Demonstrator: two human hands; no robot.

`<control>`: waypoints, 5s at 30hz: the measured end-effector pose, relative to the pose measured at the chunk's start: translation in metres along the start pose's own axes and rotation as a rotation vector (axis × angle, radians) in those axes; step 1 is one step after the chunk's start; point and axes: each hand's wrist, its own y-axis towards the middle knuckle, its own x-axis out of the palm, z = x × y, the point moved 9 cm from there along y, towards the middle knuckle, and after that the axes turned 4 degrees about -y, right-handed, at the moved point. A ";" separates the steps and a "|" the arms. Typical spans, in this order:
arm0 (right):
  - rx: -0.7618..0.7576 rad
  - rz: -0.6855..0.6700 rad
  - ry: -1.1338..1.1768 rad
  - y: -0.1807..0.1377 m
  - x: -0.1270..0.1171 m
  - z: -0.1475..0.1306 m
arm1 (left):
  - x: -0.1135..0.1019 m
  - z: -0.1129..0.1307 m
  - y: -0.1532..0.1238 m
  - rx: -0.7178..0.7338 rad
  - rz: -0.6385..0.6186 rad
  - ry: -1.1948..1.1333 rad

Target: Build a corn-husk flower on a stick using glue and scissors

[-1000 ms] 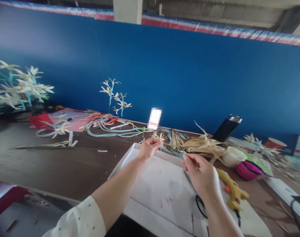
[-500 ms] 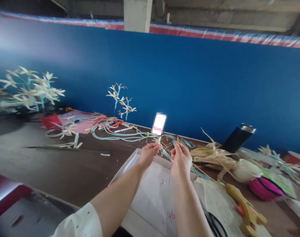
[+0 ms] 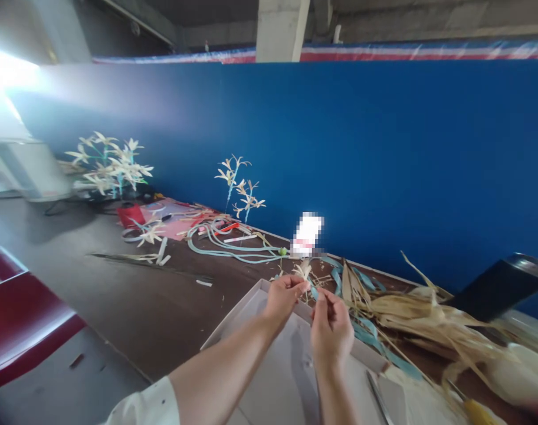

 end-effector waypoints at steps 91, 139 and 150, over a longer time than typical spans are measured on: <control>-0.075 -0.176 0.000 0.003 0.022 0.010 | 0.005 0.010 -0.004 0.043 -0.046 -0.037; -0.048 -0.071 -0.040 0.008 0.011 0.014 | 0.014 0.046 -0.020 0.361 -0.173 0.298; -0.017 -0.115 -0.031 0.003 0.016 0.007 | 0.014 0.057 -0.023 0.428 -0.122 0.354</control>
